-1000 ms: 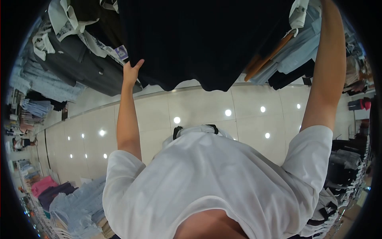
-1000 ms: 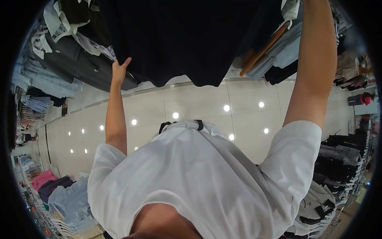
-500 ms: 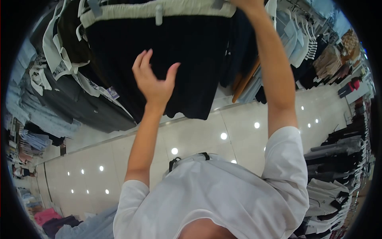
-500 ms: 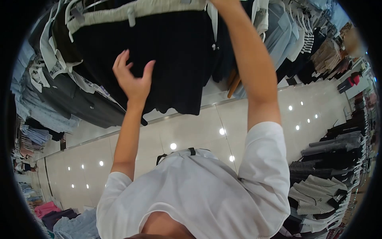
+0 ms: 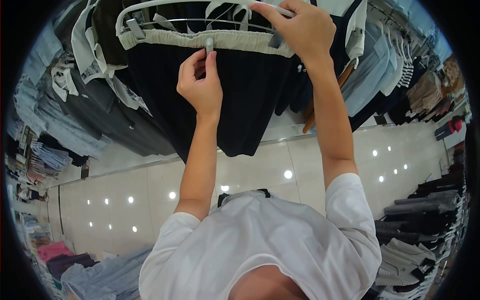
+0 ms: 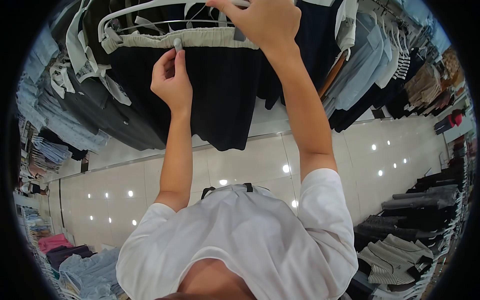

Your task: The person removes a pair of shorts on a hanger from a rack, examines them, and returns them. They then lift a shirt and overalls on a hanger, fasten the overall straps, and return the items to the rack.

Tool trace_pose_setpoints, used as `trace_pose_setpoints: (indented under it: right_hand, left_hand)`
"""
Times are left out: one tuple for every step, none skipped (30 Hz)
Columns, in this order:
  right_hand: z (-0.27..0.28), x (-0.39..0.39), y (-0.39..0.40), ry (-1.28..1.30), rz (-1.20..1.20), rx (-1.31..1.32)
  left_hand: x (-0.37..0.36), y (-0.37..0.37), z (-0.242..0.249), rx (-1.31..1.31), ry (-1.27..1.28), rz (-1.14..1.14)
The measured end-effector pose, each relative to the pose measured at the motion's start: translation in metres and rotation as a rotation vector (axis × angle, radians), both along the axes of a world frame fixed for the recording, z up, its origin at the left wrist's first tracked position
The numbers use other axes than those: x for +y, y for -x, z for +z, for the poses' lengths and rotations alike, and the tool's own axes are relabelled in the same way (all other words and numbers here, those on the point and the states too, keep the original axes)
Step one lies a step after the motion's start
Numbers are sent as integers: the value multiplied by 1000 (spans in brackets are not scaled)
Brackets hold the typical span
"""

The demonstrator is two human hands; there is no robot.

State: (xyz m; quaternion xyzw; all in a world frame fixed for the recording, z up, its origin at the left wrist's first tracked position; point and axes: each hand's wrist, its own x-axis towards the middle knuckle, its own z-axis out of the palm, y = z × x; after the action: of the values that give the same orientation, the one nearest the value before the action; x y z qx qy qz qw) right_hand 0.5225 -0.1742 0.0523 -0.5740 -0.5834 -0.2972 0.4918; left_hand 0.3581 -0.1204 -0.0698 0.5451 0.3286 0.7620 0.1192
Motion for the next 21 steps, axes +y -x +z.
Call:
trace_pose_setpoints:
  right_hand:
    - [-2, -1, 2, -36, 13, -24]
    - [-5, -3, 3, -71, 27, -47]
    - [-9, -4, 5, -107, 41, -71]
    - [-17, -5, 3, -12, -9, -116]
    - [-21, -2, 1, -130, 17, -166]
    - [-23, 4, -1, -248, 43, -213]
    - [-26, 7, -2, -365, 69, -259]
    - [-30, 7, -3, -364, 67, -266]
    - [-33, 7, -5, -366, 64, -274]
    - [-35, 7, -6, -368, 60, -283]
    - [-37, 8, -8, -365, 78, -275]
    - [-39, 9, -10, -363, 94, -268]
    - [-40, 10, -11, -360, 110, -261]
    - [-41, 8, -11, -336, 110, -245]
    - [-41, 6, -11, -314, 111, -229]
    - [-42, 5, -11, -292, 111, -213]
    - [-42, 6, -11, -301, 118, -215]
    - [-42, 8, -12, -310, 125, -217]
    - [-43, 9, -13, -320, 132, -218]
    - [-43, 8, -12, -292, 140, -191]
    - [-44, 7, -9, -264, 147, -163]
  left_hand:
    - [1, 0, -3, -3, -7, -22]
    - [2, 0, -5, -6, -15, -44]
    - [4, 0, -8, -9, -22, -65]
    - [5, 3, -12, -14, -29, -88]
    - [7, 7, -16, -19, -34, -111]
    - [8, 10, -19, -21, -38, -133]
    - [7, 13, -21, -26, -53, -131]
    - [5, 16, -23, -30, -67, -128]
    - [3, 19, -23, -34, -84, -126]
    - [0, 21, -23, -45, -77, -146]
    - [-4, 22, -23, -57, -71, -166]
    - [-7, 22, -23, -69, -65, -188]
    - [-11, 23, -23, -77, -62, -193]
    - [-15, 23, -23, -86, -60, -198]
    - [-16, 22, -23, -94, -58, -203]
    - [-16, 23, -23, -83, -69, -199]
    - [-16, 23, -23, -72, -78, -195]
    - [-16, 23, -23, -60, -87, -192]
    - [-15, 23, -25, -66, -82, -196]
    - [-14, 23, -26, -71, -76, -201]
    - [-13, 23, -27, -75, -71, -207]
